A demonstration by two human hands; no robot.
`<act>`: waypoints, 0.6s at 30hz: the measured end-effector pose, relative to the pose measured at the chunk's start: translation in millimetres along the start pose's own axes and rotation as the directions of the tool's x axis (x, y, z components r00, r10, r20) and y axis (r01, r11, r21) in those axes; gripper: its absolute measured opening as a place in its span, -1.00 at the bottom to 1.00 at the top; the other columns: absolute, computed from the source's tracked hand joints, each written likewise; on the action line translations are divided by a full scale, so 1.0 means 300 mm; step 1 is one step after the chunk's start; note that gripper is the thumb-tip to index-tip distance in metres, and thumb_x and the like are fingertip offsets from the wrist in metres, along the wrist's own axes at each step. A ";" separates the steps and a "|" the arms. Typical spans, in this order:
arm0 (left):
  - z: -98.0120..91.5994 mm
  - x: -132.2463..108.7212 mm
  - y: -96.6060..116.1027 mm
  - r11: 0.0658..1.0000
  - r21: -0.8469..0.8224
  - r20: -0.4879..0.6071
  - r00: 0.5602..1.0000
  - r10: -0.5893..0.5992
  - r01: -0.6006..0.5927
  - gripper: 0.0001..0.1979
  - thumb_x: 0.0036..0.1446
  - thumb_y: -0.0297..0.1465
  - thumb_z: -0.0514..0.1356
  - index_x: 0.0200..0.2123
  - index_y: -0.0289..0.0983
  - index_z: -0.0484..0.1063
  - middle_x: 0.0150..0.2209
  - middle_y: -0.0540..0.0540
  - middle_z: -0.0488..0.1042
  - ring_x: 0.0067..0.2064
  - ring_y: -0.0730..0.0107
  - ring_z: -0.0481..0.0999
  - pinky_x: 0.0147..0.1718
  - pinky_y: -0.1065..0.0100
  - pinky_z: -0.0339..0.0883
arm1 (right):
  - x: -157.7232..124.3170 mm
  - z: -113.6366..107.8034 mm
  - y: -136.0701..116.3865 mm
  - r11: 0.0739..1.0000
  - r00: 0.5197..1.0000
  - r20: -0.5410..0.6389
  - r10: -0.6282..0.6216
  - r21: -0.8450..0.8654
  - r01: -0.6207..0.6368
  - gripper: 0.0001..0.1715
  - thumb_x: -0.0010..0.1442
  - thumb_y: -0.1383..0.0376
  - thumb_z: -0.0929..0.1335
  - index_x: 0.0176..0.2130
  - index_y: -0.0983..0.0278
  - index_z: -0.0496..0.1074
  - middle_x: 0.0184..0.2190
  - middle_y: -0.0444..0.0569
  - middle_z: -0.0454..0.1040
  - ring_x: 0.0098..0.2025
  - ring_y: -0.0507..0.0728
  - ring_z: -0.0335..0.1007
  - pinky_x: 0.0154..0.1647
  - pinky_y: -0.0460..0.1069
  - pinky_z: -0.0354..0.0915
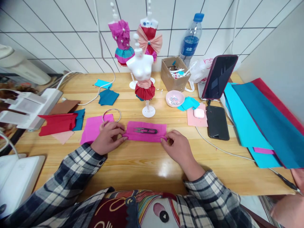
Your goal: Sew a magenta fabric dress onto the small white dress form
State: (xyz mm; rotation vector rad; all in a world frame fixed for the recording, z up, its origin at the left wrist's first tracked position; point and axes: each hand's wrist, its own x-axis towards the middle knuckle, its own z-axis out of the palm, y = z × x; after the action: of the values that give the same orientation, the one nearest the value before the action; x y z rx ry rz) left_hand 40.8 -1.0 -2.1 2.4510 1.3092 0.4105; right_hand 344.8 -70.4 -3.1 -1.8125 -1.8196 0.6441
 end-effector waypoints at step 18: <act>0.013 0.023 0.011 0.996 0.001 -0.018 0.996 -0.089 0.089 -0.78 0.08 -0.17 0.23 -0.35 -0.20 0.45 -0.20 -0.07 0.45 -0.06 0.13 0.38 0.07 -0.03 0.03 | 0.007 0.012 -0.003 0.993 1.000 0.012 0.004 -0.115 -0.003 -0.75 0.11 0.19 0.35 -0.54 0.22 0.33 -0.53 -0.15 0.31 -0.49 0.05 0.26 -0.47 -0.04 0.11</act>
State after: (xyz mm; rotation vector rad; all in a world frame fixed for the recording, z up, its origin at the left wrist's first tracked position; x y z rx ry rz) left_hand 48.5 2.5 -3.7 2.3853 1.4207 0.4088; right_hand 341.7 -68.2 -5.3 -1.8896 -1.8972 0.5624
